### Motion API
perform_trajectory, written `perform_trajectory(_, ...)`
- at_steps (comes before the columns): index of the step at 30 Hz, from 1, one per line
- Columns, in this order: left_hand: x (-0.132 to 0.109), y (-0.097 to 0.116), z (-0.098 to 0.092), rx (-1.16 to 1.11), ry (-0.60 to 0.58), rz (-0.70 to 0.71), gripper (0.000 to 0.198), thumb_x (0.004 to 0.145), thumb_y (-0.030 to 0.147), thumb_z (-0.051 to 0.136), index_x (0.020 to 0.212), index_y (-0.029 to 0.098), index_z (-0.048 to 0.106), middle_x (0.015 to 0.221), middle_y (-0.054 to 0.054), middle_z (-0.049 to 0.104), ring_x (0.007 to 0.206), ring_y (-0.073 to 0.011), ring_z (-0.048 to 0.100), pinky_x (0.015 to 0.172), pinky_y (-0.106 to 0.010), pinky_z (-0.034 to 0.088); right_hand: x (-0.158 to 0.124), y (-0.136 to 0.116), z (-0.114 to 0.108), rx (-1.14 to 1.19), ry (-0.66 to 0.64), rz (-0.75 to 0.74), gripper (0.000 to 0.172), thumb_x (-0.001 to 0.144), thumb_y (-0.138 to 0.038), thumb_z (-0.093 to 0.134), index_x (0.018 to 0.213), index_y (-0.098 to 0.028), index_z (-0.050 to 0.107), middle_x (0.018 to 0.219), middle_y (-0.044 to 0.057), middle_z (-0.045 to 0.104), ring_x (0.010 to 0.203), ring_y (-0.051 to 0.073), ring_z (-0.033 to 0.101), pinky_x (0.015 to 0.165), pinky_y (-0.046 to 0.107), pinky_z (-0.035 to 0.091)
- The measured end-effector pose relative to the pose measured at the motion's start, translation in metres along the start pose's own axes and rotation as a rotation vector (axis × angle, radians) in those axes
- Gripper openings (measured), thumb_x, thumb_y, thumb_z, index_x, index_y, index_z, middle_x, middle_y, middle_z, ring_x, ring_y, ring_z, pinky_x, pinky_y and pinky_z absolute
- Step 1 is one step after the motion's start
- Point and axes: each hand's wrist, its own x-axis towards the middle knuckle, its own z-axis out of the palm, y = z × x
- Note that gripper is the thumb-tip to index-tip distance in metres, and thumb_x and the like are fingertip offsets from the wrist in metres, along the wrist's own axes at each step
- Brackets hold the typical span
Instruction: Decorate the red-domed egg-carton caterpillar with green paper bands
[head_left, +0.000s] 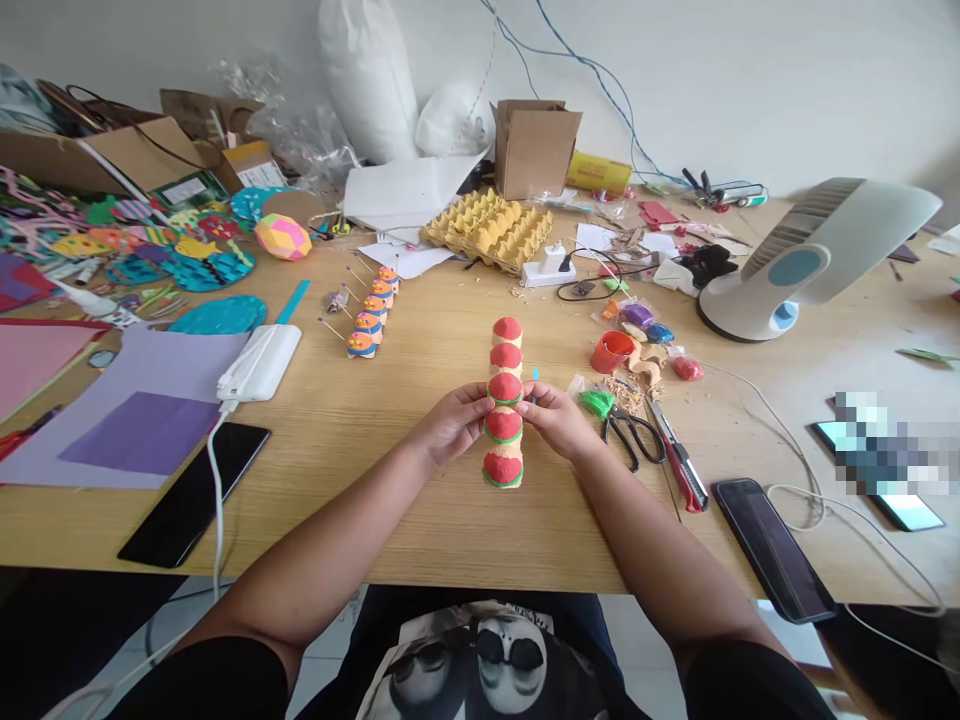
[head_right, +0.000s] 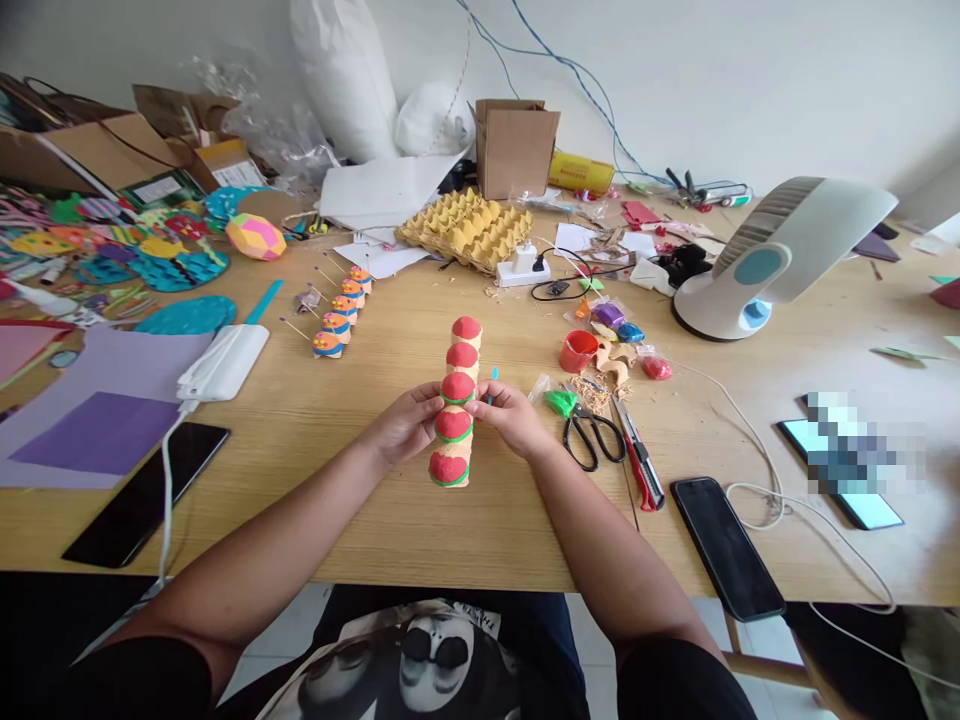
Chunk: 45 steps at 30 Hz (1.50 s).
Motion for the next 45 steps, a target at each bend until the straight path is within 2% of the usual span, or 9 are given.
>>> perform_trajectory(8,0.0026,-0.0023,0.0013,0.056,0.103,0.019,0.03,0.069,0.029,0.091,0.092,0.015,0.078,0.098,-0.007,0.078,0.086,-0.0186,0.071,0.078,-0.03,0.052,0.0002,-0.0073,0.0016,-0.135,0.023,-0.037,0.036,0.07,-0.048,0.088,0.08,-0.02,0.069,0.075,-0.001,0.064,0.068,0.012,0.053,0.069,0.028,0.045)
perform_trajectory(17,0.0043,-0.0061,0.0004,0.03,0.124,-0.001,0.031,0.065,0.029,0.093,0.088,0.016,0.077,0.09,-0.004,0.076,0.082,-0.0166,0.07,0.077,-0.029,0.051,0.0004,-0.0046,-0.0026,-0.164,0.058,-0.03,0.035,0.07,-0.05,0.087,0.078,-0.02,0.07,0.073,-0.002,0.065,0.067,0.012,0.053,0.069,0.028,0.045)
perform_trajectory(22,0.0027,-0.006,0.0003,0.024,0.1,-0.009,0.03,0.068,0.029,0.091,0.091,0.015,0.078,0.093,-0.006,0.077,0.085,-0.0172,0.07,0.08,-0.03,0.052,0.0,-0.0032,-0.0039,-0.085,0.026,0.0,0.033,0.068,-0.047,0.089,0.079,-0.02,0.072,0.074,-0.002,0.067,0.068,0.013,0.056,0.071,0.029,0.048)
perform_trajectory(26,0.0007,-0.0022,-0.0015,0.034,0.023,0.002,0.034,0.072,0.035,0.089,0.098,0.015,0.079,0.098,-0.009,0.077,0.092,-0.0206,0.071,0.086,-0.033,0.053,-0.0005,-0.0026,-0.0061,-0.027,-0.01,0.022,0.036,0.07,-0.049,0.088,0.084,-0.02,0.073,0.077,-0.001,0.069,0.071,0.013,0.059,0.073,0.029,0.049)
perform_trajectory(29,-0.0006,0.0001,-0.0018,0.051,-0.012,0.014,0.034,0.074,0.037,0.087,0.099,0.014,0.079,0.096,-0.01,0.077,0.088,-0.0202,0.07,0.083,-0.033,0.053,-0.0012,-0.0031,-0.0072,-0.026,-0.019,0.015,0.036,0.071,-0.05,0.088,0.084,-0.02,0.072,0.077,-0.001,0.068,0.07,0.013,0.059,0.073,0.029,0.049)
perform_trajectory(36,-0.0011,-0.0024,0.0009,0.07,0.036,0.026,0.028,0.074,0.035,0.087,0.094,0.016,0.08,0.089,-0.007,0.076,0.082,-0.0179,0.068,0.077,-0.031,0.052,-0.0021,-0.002,-0.0073,-0.043,-0.005,0.002,0.034,0.071,-0.049,0.088,0.082,-0.02,0.071,0.076,-0.002,0.067,0.07,0.013,0.058,0.072,0.029,0.048)
perform_trajectory(45,-0.0017,-0.0043,0.0013,0.046,0.016,-0.009,0.036,0.073,0.04,0.087,0.094,0.012,0.078,0.09,-0.01,0.074,0.086,-0.0209,0.069,0.083,-0.035,0.053,-0.0022,-0.0014,-0.0049,-0.054,-0.016,-0.014,0.036,0.072,-0.053,0.086,0.08,-0.02,0.071,0.07,-0.002,0.064,0.065,0.012,0.054,0.068,0.028,0.046)
